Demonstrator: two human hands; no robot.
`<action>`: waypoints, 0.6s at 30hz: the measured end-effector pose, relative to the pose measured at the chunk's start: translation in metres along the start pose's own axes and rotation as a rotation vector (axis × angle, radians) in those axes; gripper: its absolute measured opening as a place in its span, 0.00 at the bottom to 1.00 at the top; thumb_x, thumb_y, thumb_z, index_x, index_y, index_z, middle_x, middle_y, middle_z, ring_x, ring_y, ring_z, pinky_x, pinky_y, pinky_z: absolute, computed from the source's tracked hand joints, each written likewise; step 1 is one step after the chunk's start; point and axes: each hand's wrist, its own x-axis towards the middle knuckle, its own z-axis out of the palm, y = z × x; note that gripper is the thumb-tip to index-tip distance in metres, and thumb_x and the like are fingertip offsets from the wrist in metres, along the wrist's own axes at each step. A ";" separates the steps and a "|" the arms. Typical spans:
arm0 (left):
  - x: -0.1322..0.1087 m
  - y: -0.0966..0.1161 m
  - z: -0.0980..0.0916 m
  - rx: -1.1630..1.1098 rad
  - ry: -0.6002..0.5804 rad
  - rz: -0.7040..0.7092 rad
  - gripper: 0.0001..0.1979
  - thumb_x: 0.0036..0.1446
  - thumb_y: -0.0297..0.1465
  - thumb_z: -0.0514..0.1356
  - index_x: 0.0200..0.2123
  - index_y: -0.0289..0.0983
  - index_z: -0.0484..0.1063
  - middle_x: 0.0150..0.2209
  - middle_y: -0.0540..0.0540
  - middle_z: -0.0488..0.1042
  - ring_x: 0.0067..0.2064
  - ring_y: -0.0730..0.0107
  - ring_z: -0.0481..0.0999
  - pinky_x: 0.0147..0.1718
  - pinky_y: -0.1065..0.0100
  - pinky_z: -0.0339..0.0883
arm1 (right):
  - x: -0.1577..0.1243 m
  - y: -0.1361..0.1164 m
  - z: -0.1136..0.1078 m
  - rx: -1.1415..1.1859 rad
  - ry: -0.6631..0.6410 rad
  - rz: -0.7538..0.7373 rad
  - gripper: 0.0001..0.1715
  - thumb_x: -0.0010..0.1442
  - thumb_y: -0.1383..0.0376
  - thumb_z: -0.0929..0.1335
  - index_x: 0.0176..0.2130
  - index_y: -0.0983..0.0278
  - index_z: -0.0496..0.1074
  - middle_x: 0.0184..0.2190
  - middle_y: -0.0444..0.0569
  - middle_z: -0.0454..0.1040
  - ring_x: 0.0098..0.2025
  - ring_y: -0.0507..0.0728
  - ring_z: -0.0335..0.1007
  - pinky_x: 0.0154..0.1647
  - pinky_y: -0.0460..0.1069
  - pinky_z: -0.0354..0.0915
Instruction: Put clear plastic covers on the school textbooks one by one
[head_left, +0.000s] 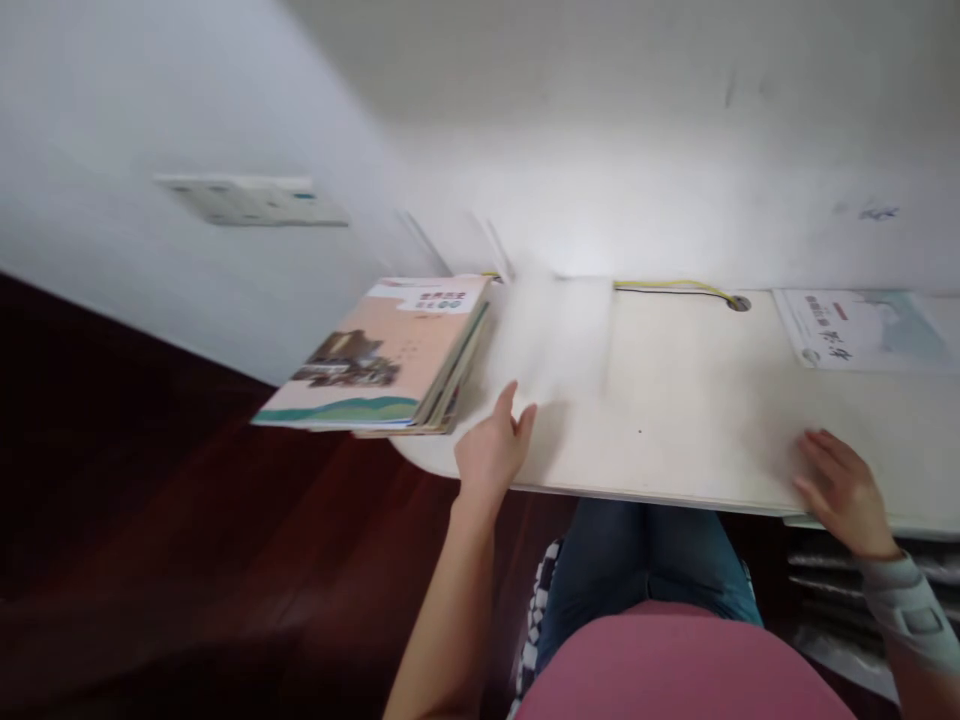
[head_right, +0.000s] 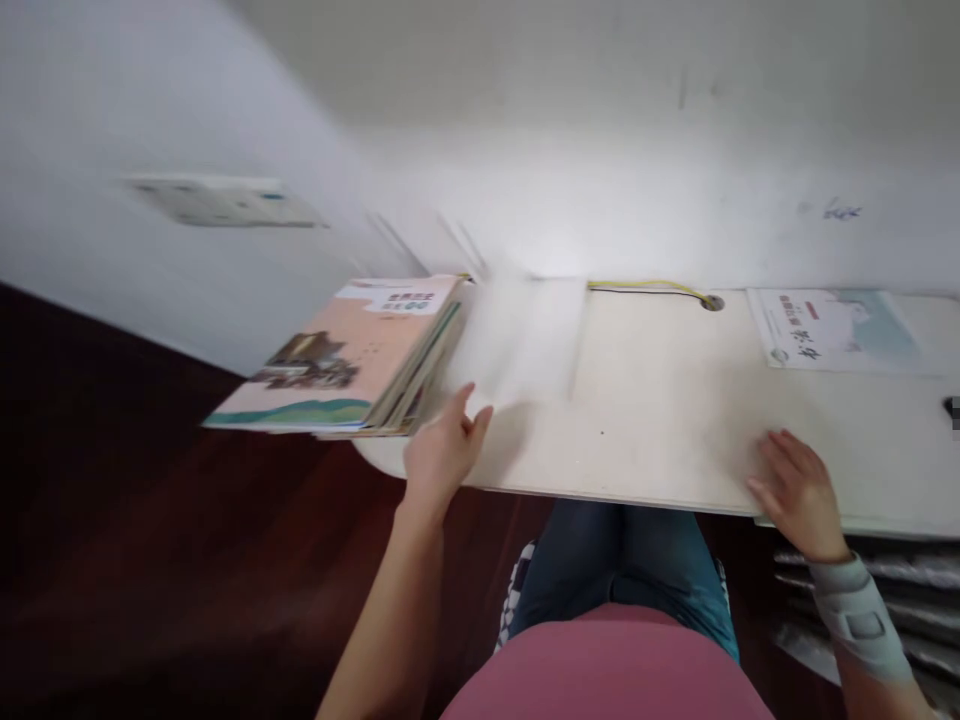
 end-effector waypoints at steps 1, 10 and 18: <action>0.010 -0.006 -0.011 -0.004 0.106 -0.001 0.27 0.64 0.41 0.47 0.64 0.38 0.58 0.39 0.39 0.79 0.43 0.50 0.78 0.42 0.57 0.67 | -0.002 0.003 0.002 0.032 0.071 0.036 0.25 0.64 0.53 0.62 0.54 0.64 0.70 0.51 0.59 0.73 0.56 0.65 0.68 0.55 0.61 0.66; 0.090 -0.046 -0.041 0.280 0.088 -0.064 0.27 0.62 0.29 0.46 0.60 0.17 0.58 0.59 0.15 0.61 0.60 0.35 0.63 0.51 0.47 0.61 | -0.005 0.019 0.020 -0.058 0.151 0.045 0.23 0.62 0.53 0.64 0.50 0.64 0.73 0.48 0.58 0.76 0.48 0.68 0.74 0.50 0.63 0.70; 0.084 -0.037 -0.048 0.373 -0.048 0.000 0.24 0.59 0.21 0.44 0.55 0.13 0.64 0.50 0.15 0.69 0.53 0.39 0.72 0.46 0.54 0.65 | -0.001 0.019 0.017 -0.042 0.125 0.029 0.25 0.62 0.53 0.63 0.55 0.58 0.70 0.46 0.59 0.77 0.44 0.70 0.76 0.47 0.63 0.72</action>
